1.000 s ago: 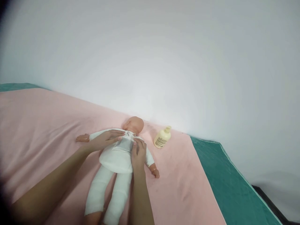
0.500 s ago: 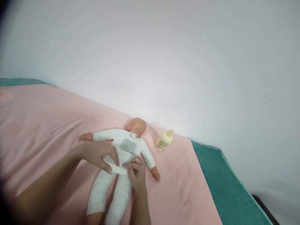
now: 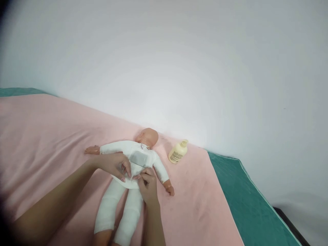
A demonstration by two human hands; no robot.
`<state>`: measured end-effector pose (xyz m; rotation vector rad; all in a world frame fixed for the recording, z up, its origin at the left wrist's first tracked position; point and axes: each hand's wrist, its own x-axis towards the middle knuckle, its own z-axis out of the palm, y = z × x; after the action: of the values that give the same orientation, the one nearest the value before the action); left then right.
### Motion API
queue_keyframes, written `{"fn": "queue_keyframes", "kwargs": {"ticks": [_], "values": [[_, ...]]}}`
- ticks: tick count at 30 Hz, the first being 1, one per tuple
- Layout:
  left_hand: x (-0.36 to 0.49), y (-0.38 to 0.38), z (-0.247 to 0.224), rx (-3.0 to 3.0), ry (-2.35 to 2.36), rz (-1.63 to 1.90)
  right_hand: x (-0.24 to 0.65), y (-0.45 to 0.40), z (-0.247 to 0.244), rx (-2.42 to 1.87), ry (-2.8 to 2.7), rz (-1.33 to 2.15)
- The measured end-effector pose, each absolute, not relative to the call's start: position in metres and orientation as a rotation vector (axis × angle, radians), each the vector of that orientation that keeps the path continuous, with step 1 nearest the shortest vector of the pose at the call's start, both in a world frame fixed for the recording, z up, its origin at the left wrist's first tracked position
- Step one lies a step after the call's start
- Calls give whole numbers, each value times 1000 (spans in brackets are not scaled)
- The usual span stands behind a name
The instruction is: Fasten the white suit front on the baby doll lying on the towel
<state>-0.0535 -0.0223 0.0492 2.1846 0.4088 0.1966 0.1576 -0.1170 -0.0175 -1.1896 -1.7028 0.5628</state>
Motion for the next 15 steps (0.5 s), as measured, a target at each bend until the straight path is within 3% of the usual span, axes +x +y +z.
{"fn": "queue_keyframes", "kwargs": {"ticks": [4, 15], "values": [[-56, -19, 49, 2167, 415, 334, 156, -112, -16, -1202, -1678, 509], [-52, -10, 31, 2146, 451, 298, 154, -114, -16, -1238, -1592, 545]]}}
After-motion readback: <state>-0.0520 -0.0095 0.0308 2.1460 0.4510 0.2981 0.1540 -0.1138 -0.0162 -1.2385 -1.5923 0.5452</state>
